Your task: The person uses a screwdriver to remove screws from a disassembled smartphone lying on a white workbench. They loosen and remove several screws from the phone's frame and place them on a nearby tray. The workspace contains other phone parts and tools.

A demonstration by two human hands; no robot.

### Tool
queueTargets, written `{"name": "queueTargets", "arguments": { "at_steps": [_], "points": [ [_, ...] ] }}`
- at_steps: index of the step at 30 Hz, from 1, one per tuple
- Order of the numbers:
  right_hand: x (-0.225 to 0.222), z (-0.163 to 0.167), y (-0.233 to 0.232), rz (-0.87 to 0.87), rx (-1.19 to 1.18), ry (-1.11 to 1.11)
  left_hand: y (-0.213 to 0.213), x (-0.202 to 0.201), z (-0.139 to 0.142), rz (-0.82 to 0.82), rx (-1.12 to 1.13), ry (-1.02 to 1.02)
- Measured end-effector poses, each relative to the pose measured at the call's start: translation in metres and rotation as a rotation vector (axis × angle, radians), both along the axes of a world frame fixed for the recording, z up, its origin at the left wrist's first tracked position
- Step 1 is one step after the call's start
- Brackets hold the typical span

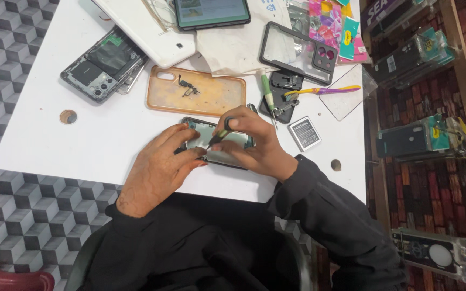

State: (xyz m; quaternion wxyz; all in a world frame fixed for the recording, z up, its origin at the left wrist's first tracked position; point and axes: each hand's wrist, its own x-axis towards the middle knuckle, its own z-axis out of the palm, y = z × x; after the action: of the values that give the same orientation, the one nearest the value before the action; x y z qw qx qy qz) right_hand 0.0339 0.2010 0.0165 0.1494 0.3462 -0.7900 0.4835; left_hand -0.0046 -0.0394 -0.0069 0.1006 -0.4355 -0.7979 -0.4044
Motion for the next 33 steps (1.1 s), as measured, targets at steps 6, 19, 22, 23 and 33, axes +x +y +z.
{"name": "queueTargets", "arguments": {
  "at_steps": [6,19,22,23,33],
  "points": [
    [0.0028,-0.0048,-0.0012,0.086,-0.162,-0.157,0.0,0.0004,0.0022,0.018,0.007,0.021],
    [0.0025,-0.0041,-0.003,0.022,-0.152,-0.142,-0.0008,-0.0015,0.0052,0.002,0.029,0.019],
    [0.0036,-0.0023,-0.0012,-0.042,-0.187,-0.108,0.0002,-0.0011,0.005,0.017,0.016,0.041],
    [0.0035,-0.0019,-0.0009,-0.061,-0.193,-0.093,-0.0001,-0.0008,0.0051,0.018,0.002,0.048],
    [0.0004,-0.0019,-0.0001,-0.163,-0.113,-0.03,0.0005,-0.0002,0.0061,0.037,-0.022,0.086]
  ]
}}
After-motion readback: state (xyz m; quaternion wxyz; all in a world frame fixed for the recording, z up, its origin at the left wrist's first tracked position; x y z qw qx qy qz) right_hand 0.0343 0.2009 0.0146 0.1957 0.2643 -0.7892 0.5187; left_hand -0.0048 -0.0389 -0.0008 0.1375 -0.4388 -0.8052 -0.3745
